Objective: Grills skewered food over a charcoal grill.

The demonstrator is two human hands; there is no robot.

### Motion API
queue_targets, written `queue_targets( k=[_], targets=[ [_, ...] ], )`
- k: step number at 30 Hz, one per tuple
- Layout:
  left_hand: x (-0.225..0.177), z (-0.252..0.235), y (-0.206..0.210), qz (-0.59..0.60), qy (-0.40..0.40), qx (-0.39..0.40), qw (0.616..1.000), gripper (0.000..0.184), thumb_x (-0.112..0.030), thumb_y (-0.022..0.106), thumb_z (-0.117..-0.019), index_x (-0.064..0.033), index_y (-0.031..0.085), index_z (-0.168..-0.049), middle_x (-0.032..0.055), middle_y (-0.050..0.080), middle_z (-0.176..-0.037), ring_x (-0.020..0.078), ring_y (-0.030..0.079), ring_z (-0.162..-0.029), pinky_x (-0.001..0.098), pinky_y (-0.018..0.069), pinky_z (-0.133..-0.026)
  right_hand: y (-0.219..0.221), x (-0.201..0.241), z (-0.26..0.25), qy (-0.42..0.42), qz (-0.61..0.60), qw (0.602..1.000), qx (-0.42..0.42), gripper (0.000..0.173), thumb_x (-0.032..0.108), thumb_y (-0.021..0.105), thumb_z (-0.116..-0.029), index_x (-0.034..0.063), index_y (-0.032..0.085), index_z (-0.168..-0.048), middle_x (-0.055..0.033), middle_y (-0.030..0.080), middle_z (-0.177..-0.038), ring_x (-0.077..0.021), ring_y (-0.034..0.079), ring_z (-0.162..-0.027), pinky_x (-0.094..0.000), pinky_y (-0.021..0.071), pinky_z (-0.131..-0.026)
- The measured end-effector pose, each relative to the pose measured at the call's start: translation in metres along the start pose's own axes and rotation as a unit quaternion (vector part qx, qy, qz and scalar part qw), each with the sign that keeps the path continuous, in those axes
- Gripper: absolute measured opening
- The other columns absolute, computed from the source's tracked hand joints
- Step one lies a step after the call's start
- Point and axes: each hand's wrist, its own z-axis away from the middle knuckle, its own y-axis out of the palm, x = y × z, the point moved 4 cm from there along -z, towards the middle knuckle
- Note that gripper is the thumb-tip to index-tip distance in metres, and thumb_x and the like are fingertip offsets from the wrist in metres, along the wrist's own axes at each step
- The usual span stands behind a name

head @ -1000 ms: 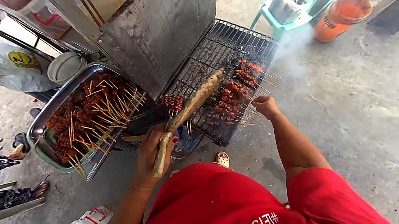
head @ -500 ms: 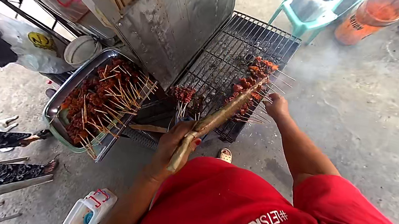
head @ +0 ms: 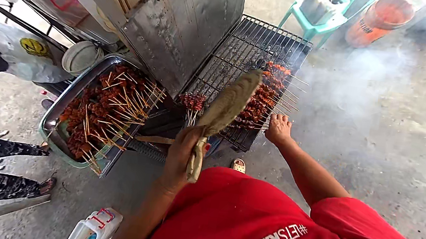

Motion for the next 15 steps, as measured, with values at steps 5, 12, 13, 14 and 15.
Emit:
queue_targets(
  k=[5, 12, 13, 14, 15],
  targets=[
    [0.005, -0.003, -0.009, -0.009, -0.01, -0.034, 0.999, 0.033, -0.023, 0.064, -0.1, -0.0022, 0.065, -0.125, 0.0101, 0.068, -0.116, 0.011, 0.066, -0.105, 0.0283, 0.0559, -0.094, 0.002, -0.003, -0.008, 0.026, 0.006, 0.999, -0.033, 0.075, 0.0, 0.078, -0.0771, -0.013, 0.044, -0.142, -0.0357, 0.045, -0.144, -0.0539, 0.042, -0.136, -0.0683, 0.042, -0.102],
    [0.002, 0.001, -0.004, 0.028, -0.004, -0.007, 1.0, 0.031, -0.021, 0.064, -0.0992, -0.0008, 0.067, -0.123, 0.009, 0.071, -0.113, 0.0087, 0.068, -0.103, 0.027, 0.0568, -0.094, 0.001, -0.002, -0.009, 0.033, -0.004, 0.999, -0.015, 0.064, 0.003, 0.077, -0.0798, -0.0129, 0.049, -0.135, -0.0349, 0.051, -0.138, -0.0521, 0.046, -0.135, -0.0679, 0.0438, -0.1],
    [0.006, 0.0, -0.009, 0.015, -0.01, -0.024, 1.0, 0.031, -0.019, 0.064, -0.0989, -0.0009, 0.066, -0.124, 0.0084, 0.07, -0.113, 0.0082, 0.067, -0.103, 0.0266, 0.0567, -0.093, 0.002, -0.002, -0.008, 0.035, -0.008, 0.999, -0.008, 0.064, 0.002, 0.076, -0.0809, -0.0127, 0.048, -0.137, -0.0354, 0.051, -0.138, -0.0527, 0.047, -0.134, -0.0687, 0.0433, -0.1],
    [0.01, -0.001, -0.011, 0.0, -0.015, -0.034, 0.999, 0.033, -0.019, 0.063, -0.0992, -0.0012, 0.064, -0.127, 0.009, 0.068, -0.116, 0.0088, 0.066, -0.105, 0.0269, 0.0559, -0.093, 0.003, -0.002, -0.008, 0.041, -0.011, 0.999, 0.002, 0.065, 0.001, 0.075, -0.0819, -0.0122, 0.046, -0.138, -0.0356, 0.052, -0.137, -0.0533, 0.048, -0.132, -0.0695, 0.0431, -0.1],
    [0.012, -0.001, -0.011, -0.014, -0.018, -0.038, 0.999, 0.034, -0.02, 0.063, -0.0994, -0.0024, 0.063, -0.129, 0.0091, 0.067, -0.119, 0.0095, 0.065, -0.107, 0.027, 0.0551, -0.094, 0.004, -0.001, -0.008, 0.047, -0.01, 0.999, 0.011, 0.064, 0.001, 0.074, -0.0827, -0.0119, 0.044, -0.138, -0.0358, 0.054, -0.136, -0.0538, 0.051, -0.13, -0.07, 0.0446, -0.098]
  ],
)
